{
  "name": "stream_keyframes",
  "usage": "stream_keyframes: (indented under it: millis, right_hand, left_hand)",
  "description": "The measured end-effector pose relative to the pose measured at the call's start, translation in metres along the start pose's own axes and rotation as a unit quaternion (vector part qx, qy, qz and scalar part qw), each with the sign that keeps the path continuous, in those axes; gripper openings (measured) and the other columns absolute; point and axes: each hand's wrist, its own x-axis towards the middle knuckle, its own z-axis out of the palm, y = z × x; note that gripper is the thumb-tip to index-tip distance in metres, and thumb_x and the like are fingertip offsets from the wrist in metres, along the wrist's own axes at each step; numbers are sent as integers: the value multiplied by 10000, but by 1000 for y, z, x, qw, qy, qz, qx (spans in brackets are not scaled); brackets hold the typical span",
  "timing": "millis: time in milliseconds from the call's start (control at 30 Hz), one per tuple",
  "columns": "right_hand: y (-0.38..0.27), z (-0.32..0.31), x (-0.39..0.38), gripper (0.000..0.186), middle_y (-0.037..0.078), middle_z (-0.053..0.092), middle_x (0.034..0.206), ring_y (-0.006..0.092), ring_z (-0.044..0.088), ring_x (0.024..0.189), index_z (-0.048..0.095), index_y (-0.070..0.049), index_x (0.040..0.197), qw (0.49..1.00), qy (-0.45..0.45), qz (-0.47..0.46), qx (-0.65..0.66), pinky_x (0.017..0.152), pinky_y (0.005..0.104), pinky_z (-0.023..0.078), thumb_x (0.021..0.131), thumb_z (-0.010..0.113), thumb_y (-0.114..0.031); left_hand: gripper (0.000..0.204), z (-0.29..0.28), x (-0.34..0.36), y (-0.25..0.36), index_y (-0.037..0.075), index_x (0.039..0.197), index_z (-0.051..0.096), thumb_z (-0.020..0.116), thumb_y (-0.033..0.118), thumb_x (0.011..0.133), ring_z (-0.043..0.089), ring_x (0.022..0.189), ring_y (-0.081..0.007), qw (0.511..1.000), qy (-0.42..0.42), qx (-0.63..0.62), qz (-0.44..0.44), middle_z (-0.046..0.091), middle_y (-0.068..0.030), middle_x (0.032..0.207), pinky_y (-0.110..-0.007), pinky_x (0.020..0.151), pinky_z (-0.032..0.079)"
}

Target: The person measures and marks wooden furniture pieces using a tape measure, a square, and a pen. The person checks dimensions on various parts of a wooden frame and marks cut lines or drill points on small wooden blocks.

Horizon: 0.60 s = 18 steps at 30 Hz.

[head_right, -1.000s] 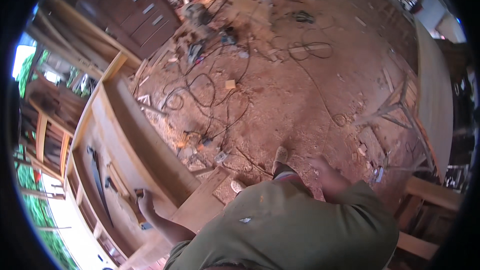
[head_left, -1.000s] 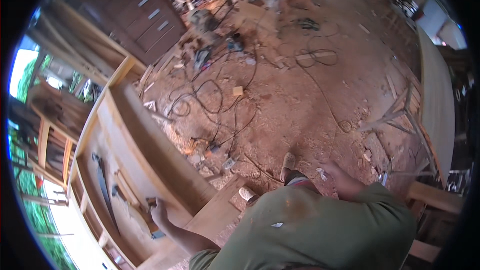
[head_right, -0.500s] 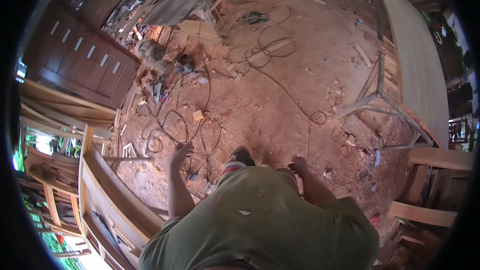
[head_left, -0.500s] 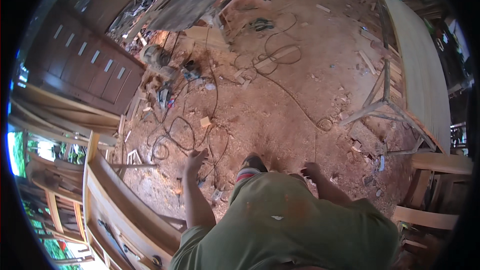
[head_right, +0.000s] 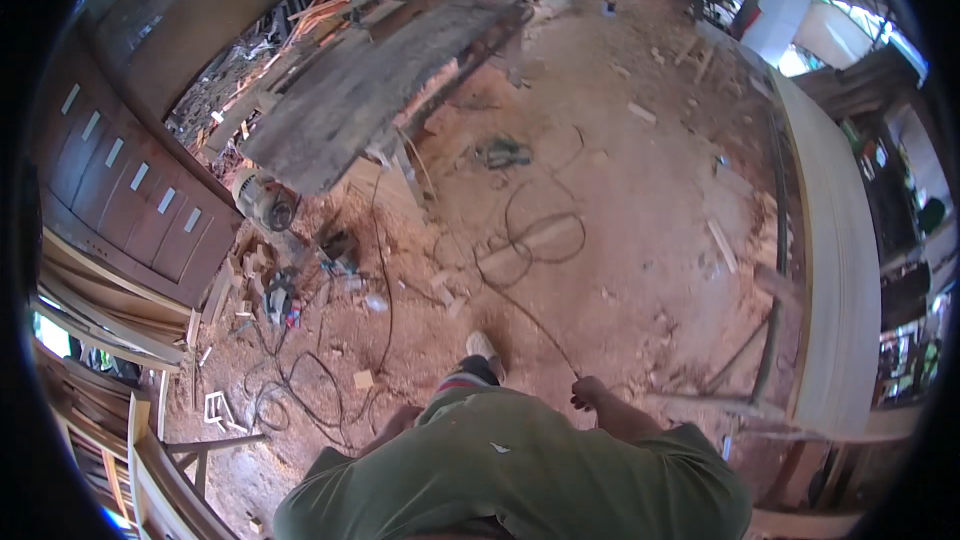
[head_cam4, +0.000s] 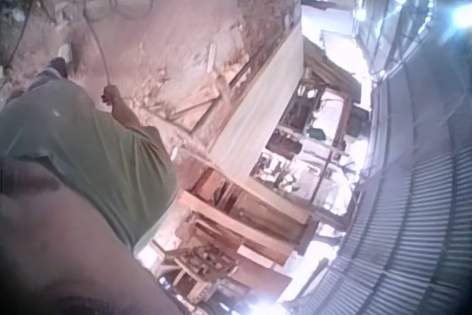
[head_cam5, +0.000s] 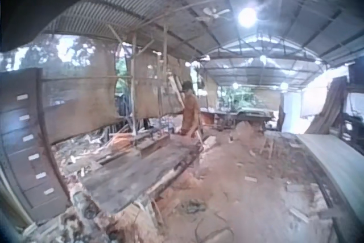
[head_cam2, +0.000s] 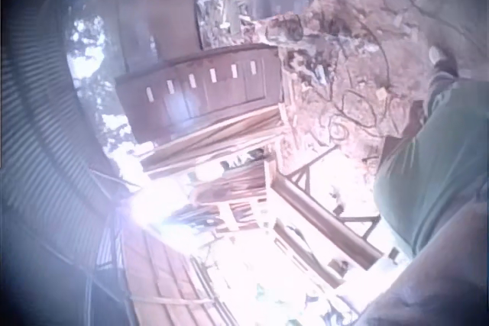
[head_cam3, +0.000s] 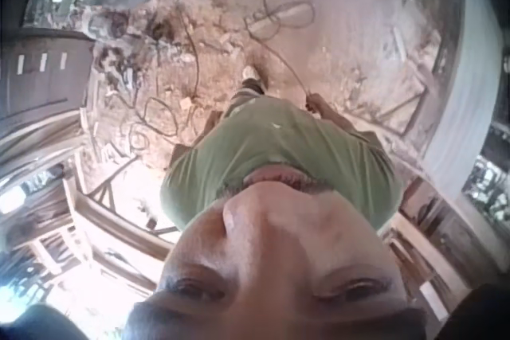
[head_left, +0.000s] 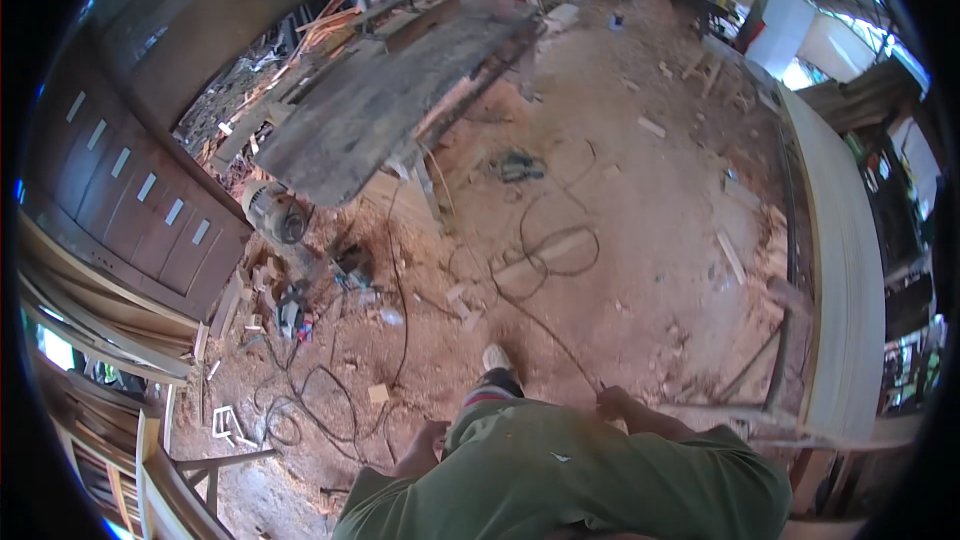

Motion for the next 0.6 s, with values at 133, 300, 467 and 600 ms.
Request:
stream_keyframes:
  millis: [133,300,467,600]
  right_hand:
    - [-150,-215,79,147,115,685,680,206,670,581,702,-73,699,984,171,-47,-30,549,357,528,794,686,-185]
    - [-260,-405,122,150,82,697,765,186,654,611,620,-113,1026,801,300,-42,517,530,339,507,999,582,-256]
    - [-362,-545,228,200,87,710,896,176,646,676,580,-116,1154,864,200,-21,462,537,328,504,1036,551,-274]
    - [-401,-727,338,265,71,705,904,163,627,722,549,-139,1231,824,240,-116,501,580,345,483,1068,487,-340]
  left_hand:
    - [258,-43,36,209,44,915,687,694,302,921,605,569,-157,925,207,154,277,662,-75,722,-319,461,444]
    - [370,55,-35,448,-38,952,675,702,325,886,645,688,-156,912,156,0,378,699,-73,794,-300,585,486]
    - [241,-39,27,462,46,944,648,658,286,916,592,670,-139,890,243,23,386,639,-30,792,-289,542,441]
    - [203,11,79,393,104,872,643,572,269,968,577,637,-156,909,300,-194,215,600,-32,752,-319,534,444]
